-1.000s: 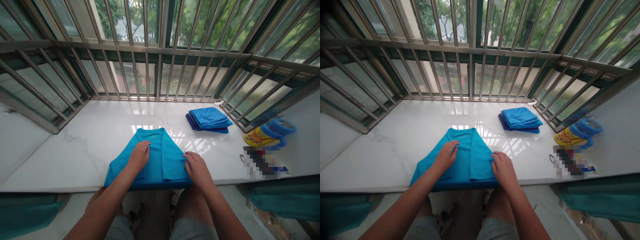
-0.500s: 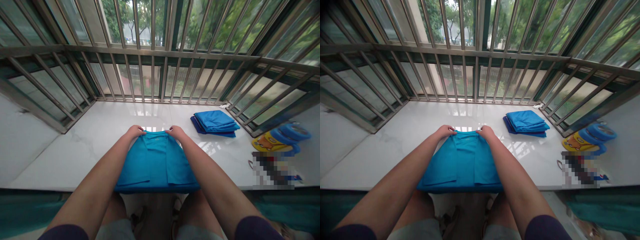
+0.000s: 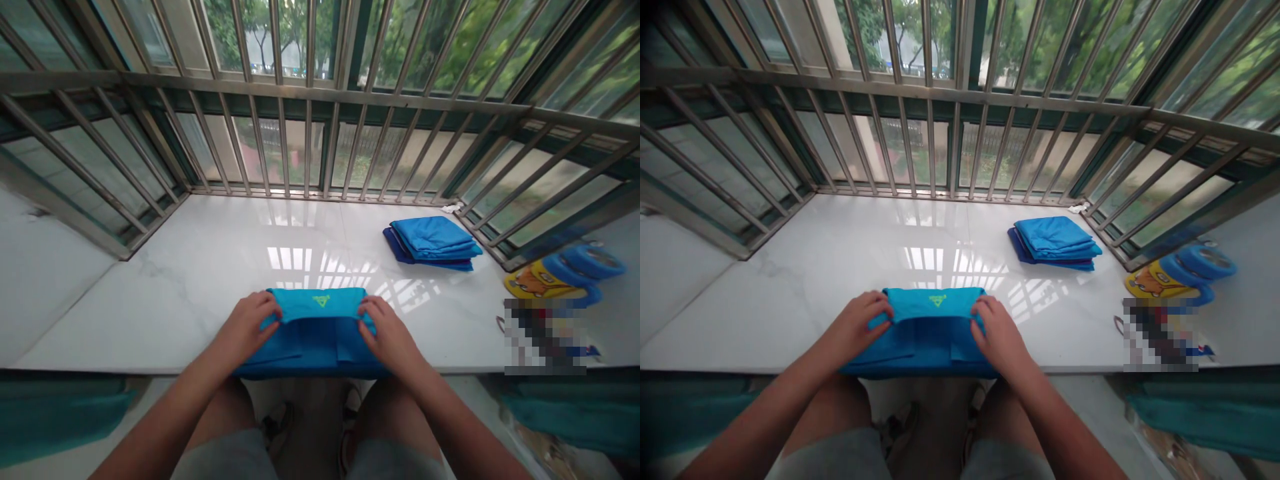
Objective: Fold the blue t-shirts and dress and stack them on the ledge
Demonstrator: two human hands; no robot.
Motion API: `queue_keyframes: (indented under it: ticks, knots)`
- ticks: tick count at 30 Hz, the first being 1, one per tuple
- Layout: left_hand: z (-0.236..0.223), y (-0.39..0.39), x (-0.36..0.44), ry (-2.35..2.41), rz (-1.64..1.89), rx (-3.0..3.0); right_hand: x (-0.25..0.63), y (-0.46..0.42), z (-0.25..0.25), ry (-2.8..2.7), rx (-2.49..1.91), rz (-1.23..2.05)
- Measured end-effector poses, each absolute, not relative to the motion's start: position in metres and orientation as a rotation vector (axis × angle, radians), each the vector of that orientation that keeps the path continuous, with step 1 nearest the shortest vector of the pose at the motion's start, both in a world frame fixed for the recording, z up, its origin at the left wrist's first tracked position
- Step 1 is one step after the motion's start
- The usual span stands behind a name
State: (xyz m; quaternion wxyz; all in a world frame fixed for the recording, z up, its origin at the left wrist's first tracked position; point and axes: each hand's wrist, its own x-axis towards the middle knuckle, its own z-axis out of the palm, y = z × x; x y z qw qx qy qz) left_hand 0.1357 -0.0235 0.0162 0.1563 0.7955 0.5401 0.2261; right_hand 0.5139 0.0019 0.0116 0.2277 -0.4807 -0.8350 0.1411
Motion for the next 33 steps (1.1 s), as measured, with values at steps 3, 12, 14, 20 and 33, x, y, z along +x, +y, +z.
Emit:
queue_keyframes:
  ticks: [3, 12, 14, 20, 33]
  knots:
    - [-0.015, -0.075, 0.138, 1.545, 0.53, 2.338, 0.526, -0.053, -0.017, -2.491, -1.336, 0.302]
    - [-0.04, -0.048, 0.179, 1.779, 0.607, 2.351, 0.481, -0.024, -0.019, -2.5, -1.367, 0.137]
    - [-0.048, -0.034, 0.176, 1.896, 0.432, 2.326, 0.475, -0.01, -0.025, -2.561, -1.497, 0.215]
    - [-0.067, -0.02, 0.127, 2.12, 0.277, 2.21, 0.494, -0.001, -0.045, -2.526, -1.803, 0.276]
    - [-0.007, 0.089, 0.091, 1.727, 0.053, 1.921, 0.518, 0.104, 0.006, -2.486, -1.942, 0.536]
